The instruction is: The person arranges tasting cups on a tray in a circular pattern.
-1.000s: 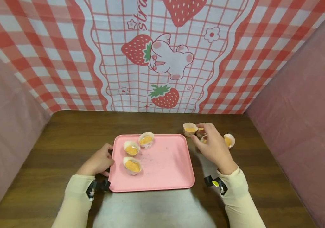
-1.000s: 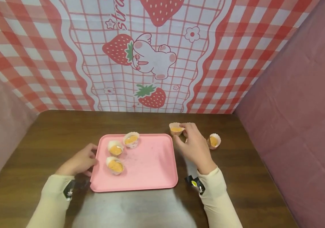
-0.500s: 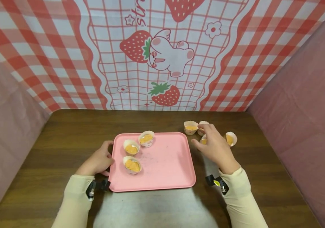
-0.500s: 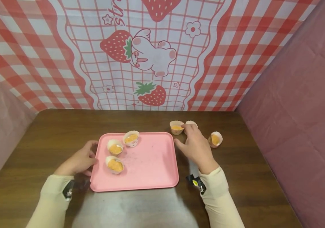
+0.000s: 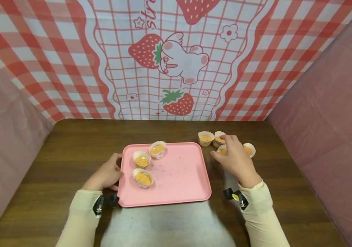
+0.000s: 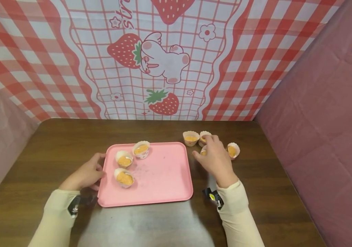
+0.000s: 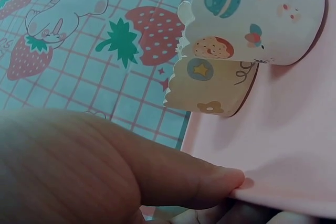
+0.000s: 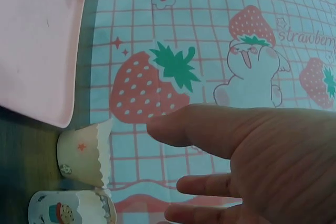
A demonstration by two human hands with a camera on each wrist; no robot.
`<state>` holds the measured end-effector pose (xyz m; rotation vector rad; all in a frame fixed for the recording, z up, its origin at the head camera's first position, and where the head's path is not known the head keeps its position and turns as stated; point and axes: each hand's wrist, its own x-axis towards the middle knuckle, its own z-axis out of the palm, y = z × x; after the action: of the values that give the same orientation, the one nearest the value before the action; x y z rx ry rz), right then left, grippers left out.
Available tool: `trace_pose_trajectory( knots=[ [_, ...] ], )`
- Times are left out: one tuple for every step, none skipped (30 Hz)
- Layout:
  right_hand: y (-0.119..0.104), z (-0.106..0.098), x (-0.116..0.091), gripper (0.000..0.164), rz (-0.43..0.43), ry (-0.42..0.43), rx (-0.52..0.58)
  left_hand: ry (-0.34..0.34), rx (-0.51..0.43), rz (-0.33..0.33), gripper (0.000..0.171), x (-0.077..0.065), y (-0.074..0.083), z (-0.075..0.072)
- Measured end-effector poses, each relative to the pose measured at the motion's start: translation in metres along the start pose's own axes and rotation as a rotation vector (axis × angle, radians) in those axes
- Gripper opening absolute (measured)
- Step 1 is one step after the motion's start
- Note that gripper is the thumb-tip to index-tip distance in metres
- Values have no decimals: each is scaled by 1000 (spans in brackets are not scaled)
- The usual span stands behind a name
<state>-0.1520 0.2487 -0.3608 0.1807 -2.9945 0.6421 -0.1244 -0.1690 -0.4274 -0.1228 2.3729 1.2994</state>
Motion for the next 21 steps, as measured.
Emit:
trace_pose_trajectory(
  knots=[
    [1, 0, 0, 68, 9, -5, -2, -1, 1, 2, 70, 0, 0, 0],
    [3, 0, 1, 69, 16, -10, -3, 0, 2, 3, 69, 0, 0, 0],
    [5, 0, 1, 69, 25, -15, -5, -1, 6, 1, 69, 0, 0, -1],
    [8, 1, 2, 69, 35, -21, -2, -3, 8, -4, 69, 0, 0, -1],
    [10, 2, 3, 69, 44, -27, 2, -6, 9, -7, 69, 0, 1, -1],
    [13, 3, 4, 69, 52, -32, 7, -8, 10, -11, 69, 0, 1, -1],
    [17, 4, 5, 69, 59, -38, 12, -9, 11, -13, 70, -1, 1, -1],
    [20, 5, 6, 69, 65, -43, 17, -9, 11, -15, 70, -1, 2, -1],
    [23, 7, 8, 70, 67, -48, 22, -8, 10, -15, 70, -1, 2, 0],
    [26, 9, 9, 71, 71, -53, 21, -8, 9, -16, 70, -1, 2, -1],
    [29, 12, 11, 72, 72, -59, 18, -6, 8, -15, 70, -2, 2, -1],
    [31, 14, 13, 72, 74, -64, 14, -3, 7, -14, 70, -2, 2, -1],
    [33, 17, 14, 73, 77, -68, 9, 0, 5, -14, 70, -2, 2, -1],
    [35, 19, 16, 72, 81, -73, 4, 0, 5, -12, 70, -2, 2, -1],
    [37, 21, 17, 72, 87, -79, -3, 1, 4, -10, 70, -2, 2, -1],
    [38, 23, 17, 71, 95, -85, -9, 1, 2, -10, 70, -2, 2, -1],
    [40, 24, 18, 70, 101, -92, -10, 2, -2, -8, 70, -2, 1, -1],
    [41, 25, 18, 69, 107, -99, -13, 2, -4, -7, 70, -2, 1, 0],
    [41, 25, 19, 68, 114, -106, -14, 2, -7, -7, 70, -1, 1, 0],
    [42, 26, 19, 68, 120, -111, -13, 1, -9, -6, 70, -1, 1, 0],
    [43, 26, 19, 68, 121, -115, -12, 0, -12, -10, 70, -1, 1, 0]
  ],
)
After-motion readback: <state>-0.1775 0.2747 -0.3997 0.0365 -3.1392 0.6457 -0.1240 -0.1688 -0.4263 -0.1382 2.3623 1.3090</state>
